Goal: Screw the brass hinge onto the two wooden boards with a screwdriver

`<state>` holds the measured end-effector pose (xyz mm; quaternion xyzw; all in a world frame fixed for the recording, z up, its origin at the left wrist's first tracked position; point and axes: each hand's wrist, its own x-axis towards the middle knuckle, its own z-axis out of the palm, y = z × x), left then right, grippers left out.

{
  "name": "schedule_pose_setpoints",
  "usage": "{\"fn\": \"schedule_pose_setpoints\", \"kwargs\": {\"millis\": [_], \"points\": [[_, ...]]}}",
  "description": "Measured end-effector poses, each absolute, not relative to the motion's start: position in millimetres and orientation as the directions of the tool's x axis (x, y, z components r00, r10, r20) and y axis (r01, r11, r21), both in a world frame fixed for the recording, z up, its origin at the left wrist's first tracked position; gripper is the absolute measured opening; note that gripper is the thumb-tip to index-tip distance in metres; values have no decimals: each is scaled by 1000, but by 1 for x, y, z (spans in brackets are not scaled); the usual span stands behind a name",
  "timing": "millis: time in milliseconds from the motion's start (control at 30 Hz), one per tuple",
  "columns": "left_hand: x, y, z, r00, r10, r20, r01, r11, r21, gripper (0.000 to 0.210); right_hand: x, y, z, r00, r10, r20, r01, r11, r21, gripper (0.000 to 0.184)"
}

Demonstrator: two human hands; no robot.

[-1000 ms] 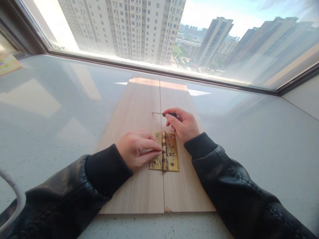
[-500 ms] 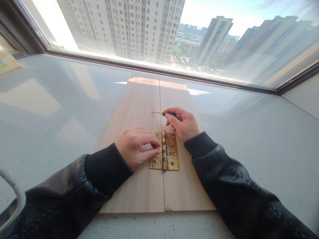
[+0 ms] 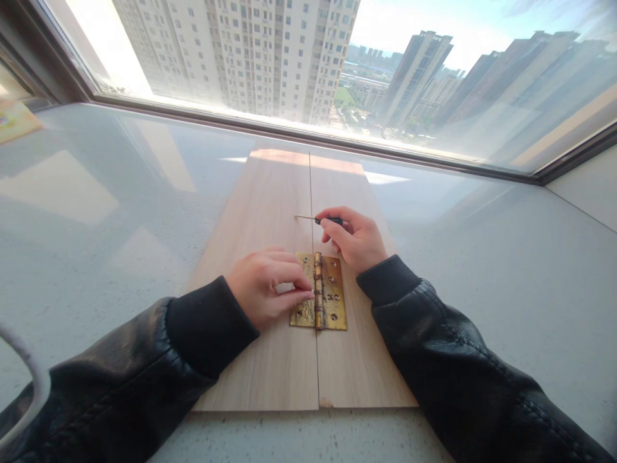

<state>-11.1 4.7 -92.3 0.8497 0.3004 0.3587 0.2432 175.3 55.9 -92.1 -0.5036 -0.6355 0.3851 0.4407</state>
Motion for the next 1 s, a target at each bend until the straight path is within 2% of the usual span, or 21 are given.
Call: {"fn": "schedule_pose_setpoints", "kwargs": {"millis": [333, 600, 867, 1000], "points": [[-11, 3, -90, 538, 704, 464, 351, -688, 636, 10, 175, 55, -90, -92, 982, 166, 277, 185, -943, 20], [-10, 5, -90, 579, 687, 440, 349, -696, 627, 14, 175, 61, -90, -46, 992, 114, 170, 120, -978, 21], [-7, 5, -89, 621, 640, 452, 359, -746, 561, 17, 176, 65, -93, -31, 994, 100, 97, 103, -990, 23], [-7, 5, -91, 591, 661, 462, 361, -729, 581, 16, 176, 65, -92, -31, 995, 93, 86, 96, -992, 25]]}}
